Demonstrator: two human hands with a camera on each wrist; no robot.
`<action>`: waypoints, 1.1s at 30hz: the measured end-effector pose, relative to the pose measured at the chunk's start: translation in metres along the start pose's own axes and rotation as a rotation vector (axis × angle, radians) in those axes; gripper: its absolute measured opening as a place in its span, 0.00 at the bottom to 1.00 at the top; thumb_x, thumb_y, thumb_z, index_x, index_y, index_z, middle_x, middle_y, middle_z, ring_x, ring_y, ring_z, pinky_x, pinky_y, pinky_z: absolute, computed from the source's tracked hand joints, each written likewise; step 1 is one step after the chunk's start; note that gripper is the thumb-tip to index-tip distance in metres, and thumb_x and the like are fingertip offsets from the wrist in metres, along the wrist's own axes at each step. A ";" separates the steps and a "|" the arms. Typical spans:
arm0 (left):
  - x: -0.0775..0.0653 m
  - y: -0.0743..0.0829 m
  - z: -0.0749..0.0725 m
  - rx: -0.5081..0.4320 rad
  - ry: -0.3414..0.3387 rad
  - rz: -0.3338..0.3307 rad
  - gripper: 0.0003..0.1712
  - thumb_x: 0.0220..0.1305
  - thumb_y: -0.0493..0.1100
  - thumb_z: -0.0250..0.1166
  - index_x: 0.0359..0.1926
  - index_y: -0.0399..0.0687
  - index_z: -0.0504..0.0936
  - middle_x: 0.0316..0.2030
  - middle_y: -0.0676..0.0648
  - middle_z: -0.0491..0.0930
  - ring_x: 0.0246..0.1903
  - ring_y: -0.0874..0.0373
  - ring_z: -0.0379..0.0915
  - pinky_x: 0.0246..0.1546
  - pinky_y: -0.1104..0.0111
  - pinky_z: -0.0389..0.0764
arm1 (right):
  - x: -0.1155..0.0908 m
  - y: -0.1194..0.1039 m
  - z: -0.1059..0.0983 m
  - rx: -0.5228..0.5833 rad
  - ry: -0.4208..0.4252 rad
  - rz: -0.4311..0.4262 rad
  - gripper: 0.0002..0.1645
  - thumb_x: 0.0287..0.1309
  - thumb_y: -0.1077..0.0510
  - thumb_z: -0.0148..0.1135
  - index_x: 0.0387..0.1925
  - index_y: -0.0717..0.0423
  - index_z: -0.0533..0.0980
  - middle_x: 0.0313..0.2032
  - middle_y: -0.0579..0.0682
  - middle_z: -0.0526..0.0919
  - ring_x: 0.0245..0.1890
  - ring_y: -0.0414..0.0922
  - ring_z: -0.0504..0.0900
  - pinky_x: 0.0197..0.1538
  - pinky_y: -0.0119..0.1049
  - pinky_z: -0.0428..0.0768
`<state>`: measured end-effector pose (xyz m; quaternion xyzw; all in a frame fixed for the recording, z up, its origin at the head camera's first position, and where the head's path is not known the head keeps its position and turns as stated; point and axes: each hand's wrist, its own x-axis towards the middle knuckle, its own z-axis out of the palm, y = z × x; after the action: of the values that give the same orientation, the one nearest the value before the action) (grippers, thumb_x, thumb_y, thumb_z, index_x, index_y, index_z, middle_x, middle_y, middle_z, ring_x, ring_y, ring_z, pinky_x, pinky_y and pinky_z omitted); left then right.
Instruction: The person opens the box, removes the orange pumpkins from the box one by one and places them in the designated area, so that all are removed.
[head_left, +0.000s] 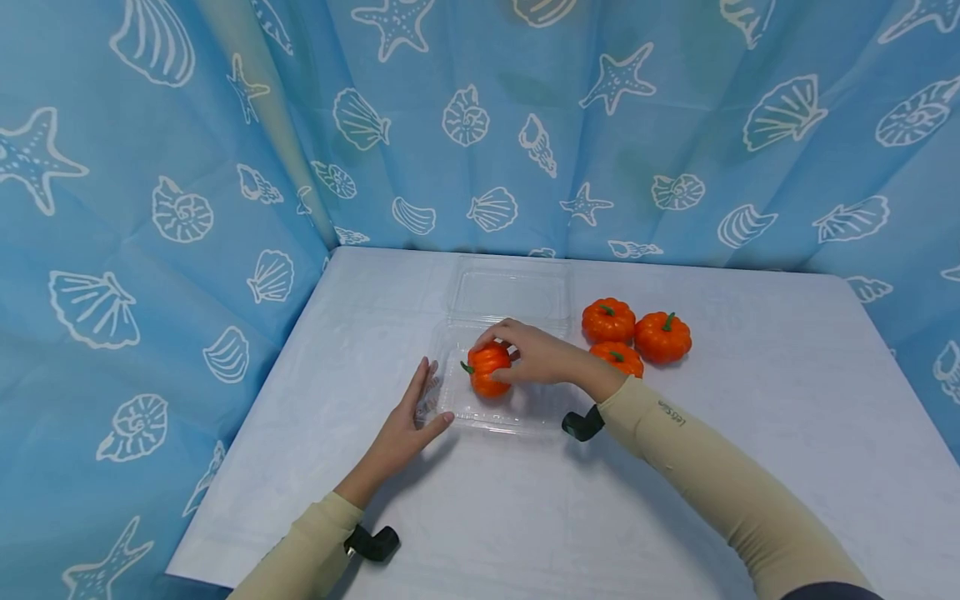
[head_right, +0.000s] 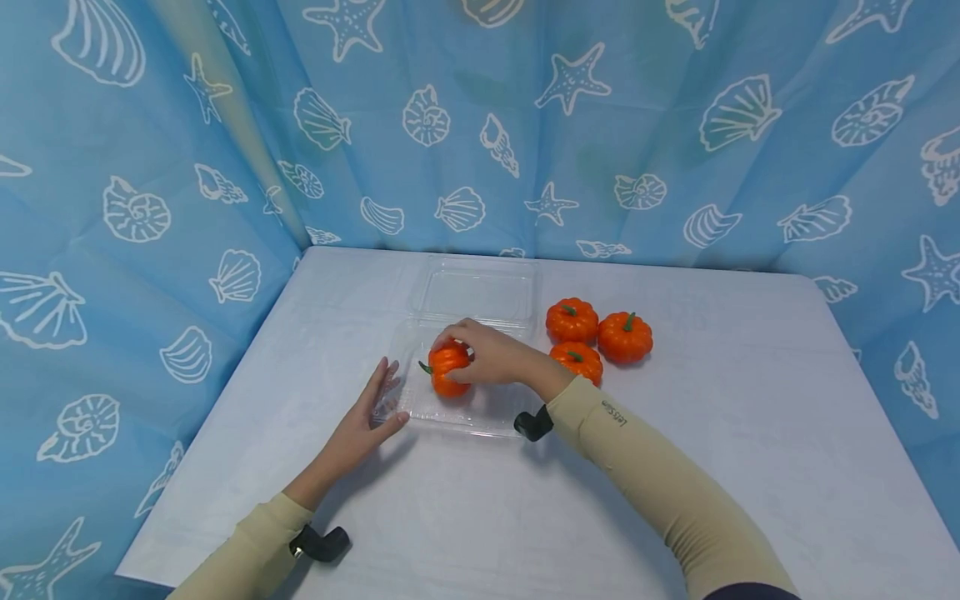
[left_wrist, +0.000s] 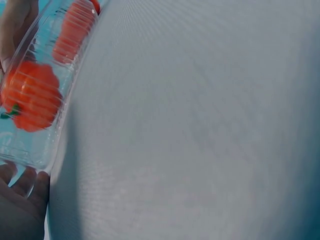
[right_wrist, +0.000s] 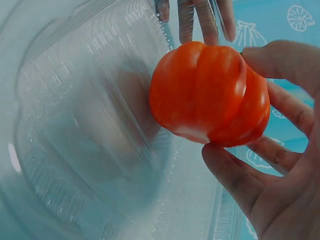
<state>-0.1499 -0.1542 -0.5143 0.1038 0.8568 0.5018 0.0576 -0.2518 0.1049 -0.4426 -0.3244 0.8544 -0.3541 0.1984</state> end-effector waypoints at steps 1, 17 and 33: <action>0.000 0.000 0.000 0.000 -0.001 0.001 0.54 0.69 0.49 0.67 0.83 0.53 0.41 0.80 0.50 0.51 0.78 0.48 0.46 0.75 0.42 0.46 | 0.000 0.000 0.000 -0.008 0.007 0.004 0.24 0.62 0.56 0.71 0.59 0.47 0.75 0.60 0.49 0.76 0.59 0.49 0.75 0.60 0.44 0.80; -0.002 0.005 -0.002 -0.002 -0.004 -0.006 0.55 0.68 0.49 0.68 0.83 0.52 0.41 0.80 0.51 0.50 0.78 0.49 0.45 0.76 0.44 0.47 | -0.002 0.003 -0.002 -0.030 0.024 0.012 0.21 0.61 0.55 0.71 0.55 0.45 0.78 0.59 0.50 0.77 0.59 0.50 0.74 0.62 0.47 0.78; -0.001 0.002 -0.001 -0.004 -0.008 0.005 0.55 0.69 0.49 0.67 0.83 0.53 0.40 0.80 0.51 0.50 0.78 0.49 0.45 0.75 0.43 0.46 | -0.001 0.005 0.000 -0.052 0.036 0.061 0.17 0.63 0.55 0.68 0.54 0.43 0.79 0.61 0.47 0.78 0.61 0.49 0.74 0.66 0.47 0.75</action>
<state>-0.1492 -0.1544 -0.5116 0.1078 0.8553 0.5032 0.0600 -0.2529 0.1084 -0.4464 -0.2967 0.8762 -0.3315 0.1851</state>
